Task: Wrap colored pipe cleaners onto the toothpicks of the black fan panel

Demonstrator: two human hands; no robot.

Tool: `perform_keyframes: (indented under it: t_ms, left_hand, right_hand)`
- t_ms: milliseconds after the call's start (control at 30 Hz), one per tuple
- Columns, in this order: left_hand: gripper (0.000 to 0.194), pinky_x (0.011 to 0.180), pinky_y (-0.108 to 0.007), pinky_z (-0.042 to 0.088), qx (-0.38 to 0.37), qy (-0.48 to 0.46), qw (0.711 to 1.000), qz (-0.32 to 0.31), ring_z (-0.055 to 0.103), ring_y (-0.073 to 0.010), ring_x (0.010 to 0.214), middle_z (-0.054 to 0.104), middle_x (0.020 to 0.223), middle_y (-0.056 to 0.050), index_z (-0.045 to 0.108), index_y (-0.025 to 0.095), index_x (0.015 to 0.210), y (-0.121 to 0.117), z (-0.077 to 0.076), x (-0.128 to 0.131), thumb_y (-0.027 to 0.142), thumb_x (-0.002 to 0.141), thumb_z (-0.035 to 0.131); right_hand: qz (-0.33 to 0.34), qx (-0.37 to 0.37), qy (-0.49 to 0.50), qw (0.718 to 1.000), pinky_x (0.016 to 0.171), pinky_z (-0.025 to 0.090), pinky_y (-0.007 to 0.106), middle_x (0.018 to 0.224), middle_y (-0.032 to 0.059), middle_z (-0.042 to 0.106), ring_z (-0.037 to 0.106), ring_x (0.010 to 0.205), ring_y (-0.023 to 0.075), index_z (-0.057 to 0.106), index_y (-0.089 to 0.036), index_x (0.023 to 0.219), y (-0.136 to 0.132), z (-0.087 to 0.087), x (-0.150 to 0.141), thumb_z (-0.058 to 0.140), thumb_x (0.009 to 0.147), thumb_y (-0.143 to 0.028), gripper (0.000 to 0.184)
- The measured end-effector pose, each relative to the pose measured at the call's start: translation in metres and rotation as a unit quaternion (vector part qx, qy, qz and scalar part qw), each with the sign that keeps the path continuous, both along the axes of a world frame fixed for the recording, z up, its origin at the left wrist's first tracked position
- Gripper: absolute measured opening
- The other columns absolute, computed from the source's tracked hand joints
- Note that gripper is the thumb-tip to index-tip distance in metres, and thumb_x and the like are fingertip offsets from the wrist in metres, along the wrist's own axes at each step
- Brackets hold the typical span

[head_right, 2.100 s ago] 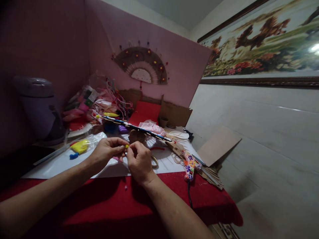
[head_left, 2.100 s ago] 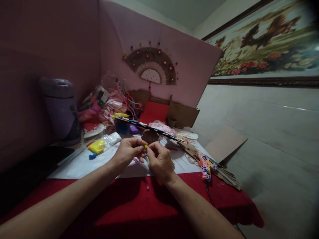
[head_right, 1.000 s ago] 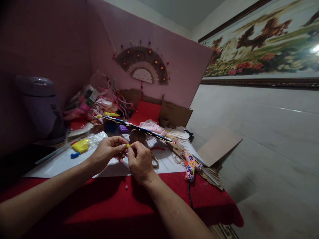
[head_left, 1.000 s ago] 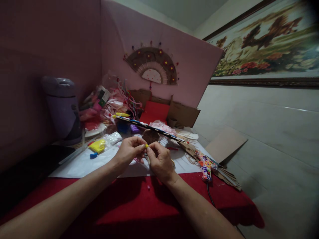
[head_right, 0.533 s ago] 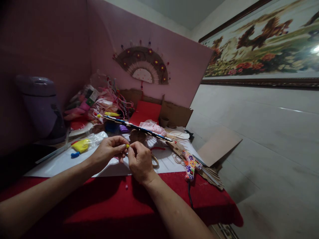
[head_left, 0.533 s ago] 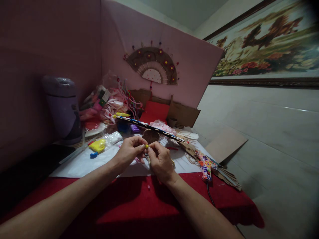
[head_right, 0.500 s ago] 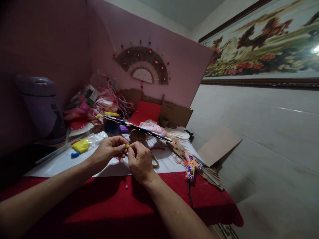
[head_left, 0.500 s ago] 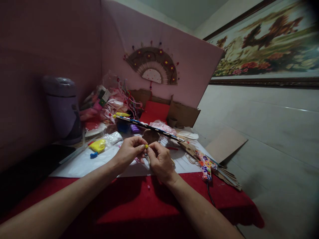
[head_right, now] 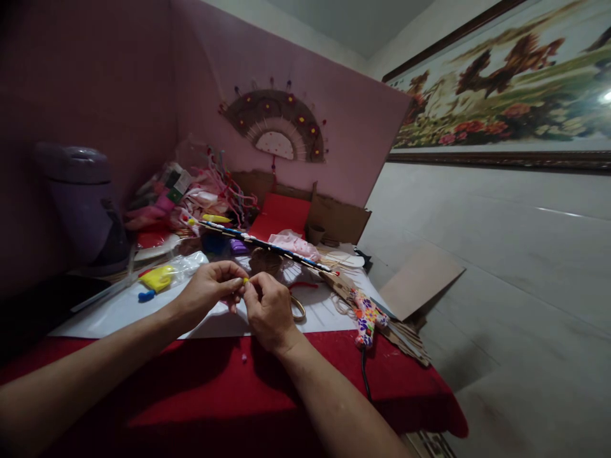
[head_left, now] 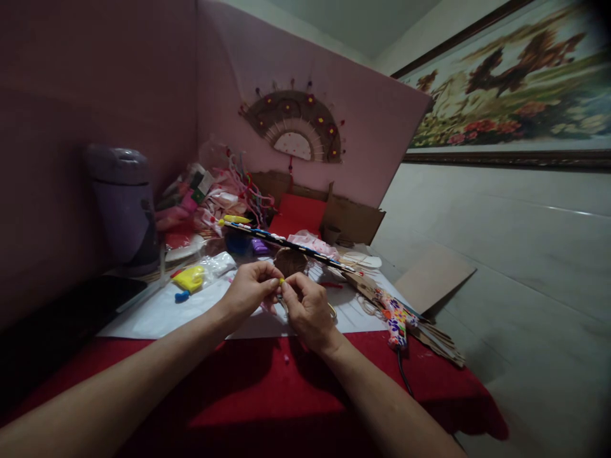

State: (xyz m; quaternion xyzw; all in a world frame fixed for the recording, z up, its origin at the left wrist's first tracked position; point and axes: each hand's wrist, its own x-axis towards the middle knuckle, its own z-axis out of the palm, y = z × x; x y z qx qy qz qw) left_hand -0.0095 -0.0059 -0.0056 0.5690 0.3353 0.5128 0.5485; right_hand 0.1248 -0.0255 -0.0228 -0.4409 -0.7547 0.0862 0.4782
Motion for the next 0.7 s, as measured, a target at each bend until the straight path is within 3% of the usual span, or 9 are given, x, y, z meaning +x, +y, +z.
perform_keyframes:
  t_ms: [700]
  left_hand:
    - [0.013,0.034,-0.023,0.047,0.0,-0.003,1.0,0.007,0.052,-0.0104,0.04,0.057,0.05,0.003,0.056,0.013,0.067,-0.001,-0.0004,0.0008,0.019,0.059,0.064]
  right_hand:
    - [0.017,-0.014,0.011,1.0,0.059,0.039,0.023,0.068,0.0011,0.06,0.055,0.064,0.0141,0.055,-0.019,0.072,0.0029,-0.002,0.0017,0.044,0.087,-0.023,0.019]
